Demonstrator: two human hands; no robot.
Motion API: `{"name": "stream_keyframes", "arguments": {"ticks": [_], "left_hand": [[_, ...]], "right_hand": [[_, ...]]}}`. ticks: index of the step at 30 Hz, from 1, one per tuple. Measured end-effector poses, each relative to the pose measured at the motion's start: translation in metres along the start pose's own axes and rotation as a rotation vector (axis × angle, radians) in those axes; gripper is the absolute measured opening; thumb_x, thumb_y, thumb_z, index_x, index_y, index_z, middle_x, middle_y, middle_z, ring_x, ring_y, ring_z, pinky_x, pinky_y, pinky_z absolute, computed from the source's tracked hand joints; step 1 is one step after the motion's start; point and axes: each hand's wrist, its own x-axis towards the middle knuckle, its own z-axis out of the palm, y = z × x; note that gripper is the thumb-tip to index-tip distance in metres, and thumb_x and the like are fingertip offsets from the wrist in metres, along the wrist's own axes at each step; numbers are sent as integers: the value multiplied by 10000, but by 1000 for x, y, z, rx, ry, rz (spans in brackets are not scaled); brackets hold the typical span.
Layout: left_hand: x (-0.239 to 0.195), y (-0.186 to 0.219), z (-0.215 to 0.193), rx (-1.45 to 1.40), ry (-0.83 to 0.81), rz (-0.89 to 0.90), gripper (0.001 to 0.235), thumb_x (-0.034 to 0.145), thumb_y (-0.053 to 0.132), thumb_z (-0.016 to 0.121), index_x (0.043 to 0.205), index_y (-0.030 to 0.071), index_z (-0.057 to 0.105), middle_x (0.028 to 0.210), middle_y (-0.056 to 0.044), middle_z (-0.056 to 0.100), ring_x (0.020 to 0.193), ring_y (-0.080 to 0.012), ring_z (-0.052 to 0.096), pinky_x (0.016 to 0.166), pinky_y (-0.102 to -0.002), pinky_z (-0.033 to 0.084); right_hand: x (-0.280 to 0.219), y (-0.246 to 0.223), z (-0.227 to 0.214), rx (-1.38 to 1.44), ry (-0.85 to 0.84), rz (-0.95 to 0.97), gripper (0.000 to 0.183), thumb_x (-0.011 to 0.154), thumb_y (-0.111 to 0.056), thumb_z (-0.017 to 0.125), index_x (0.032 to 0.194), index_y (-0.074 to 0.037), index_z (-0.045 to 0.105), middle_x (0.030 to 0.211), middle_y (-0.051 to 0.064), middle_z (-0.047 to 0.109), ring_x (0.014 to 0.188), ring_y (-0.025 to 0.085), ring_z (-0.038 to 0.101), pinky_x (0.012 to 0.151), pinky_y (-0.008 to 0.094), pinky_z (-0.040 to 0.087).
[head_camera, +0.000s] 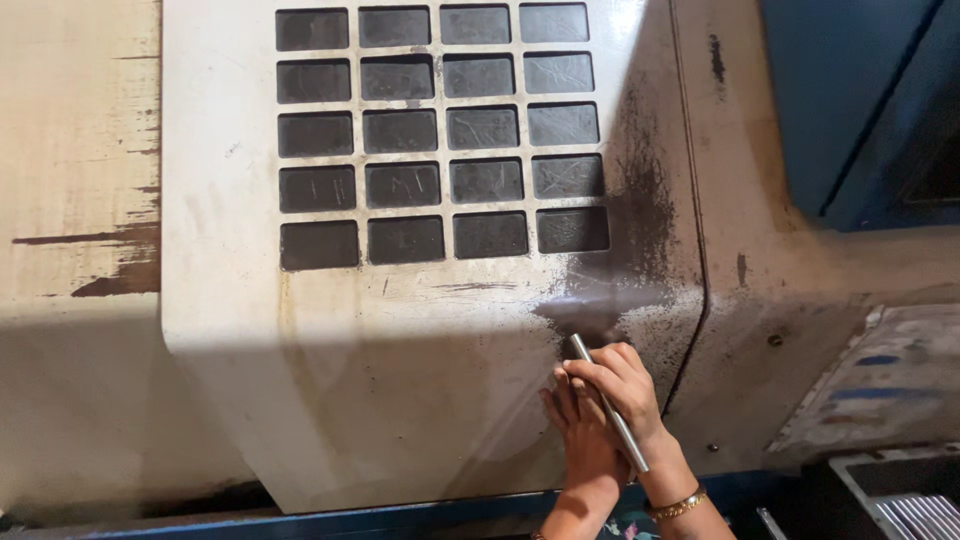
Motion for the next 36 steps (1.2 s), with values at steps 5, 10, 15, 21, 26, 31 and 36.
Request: {"name": "stream_keyframes", "arguments": {"ticks": [5,10,15,21,26,31,36], "left_hand": [[-1,-3,4,81,57,56,865,884,345,692,1542,-78,324,1528,-397,292,1477,-590,128,1156,-721,15],[2,-1,6,67,54,4,880,867,353,699,1510,-122,331,1504,-382,321,1469,-581,161,1157,-725,42],[1,-7,14,106,51,12,918,827,370,710,1459,-160,307,1470,-418,301,1436,-592,169,1141,-727,51],[-9,-27,53,166,263,-36,650,951,323,560,1412,-93,367,1388,-255,474,1363,-456,403,1153,-632,227],[-28,-58,98,-662,183,-430,440,1082,313,238,1387,33,387,1281,-163,570,1218,-277,578,1062,-443,415],[-36,-77,117,-236,178,-358,440,1088,348,264,1384,68,429,1303,-116,565,1218,-230,571,1027,-405,436],[-35,-63,110,-444,254,-260,476,1109,401,263,1421,73,410,1345,-80,553,1246,-204,558,1052,-376,449]], "right_hand": [[2,-1,-2,18,-11,-20,292,791,-131,727,1068,-41,717,968,111,672,873,282,605,779,379,510],[3,0,-3,24,1,-35,275,808,-137,732,1068,-50,723,966,110,661,874,279,597,784,379,502],[1,5,-4,30,12,-45,249,818,-131,743,1063,-84,741,933,82,651,865,269,590,782,372,505],[6,10,-15,56,4,-110,200,834,-140,763,1031,-113,738,888,34,662,837,244,591,787,366,493],[7,20,-25,86,-21,-188,178,853,-176,788,1015,-128,733,894,17,658,830,235,599,783,377,476],[4,30,-32,111,-34,-215,204,852,-193,799,1037,-143,730,921,9,652,854,230,596,806,377,481],[-1,42,-38,144,-39,-279,233,852,-205,813,1061,-148,727,933,6,627,863,219,577,818,374,477]]}}
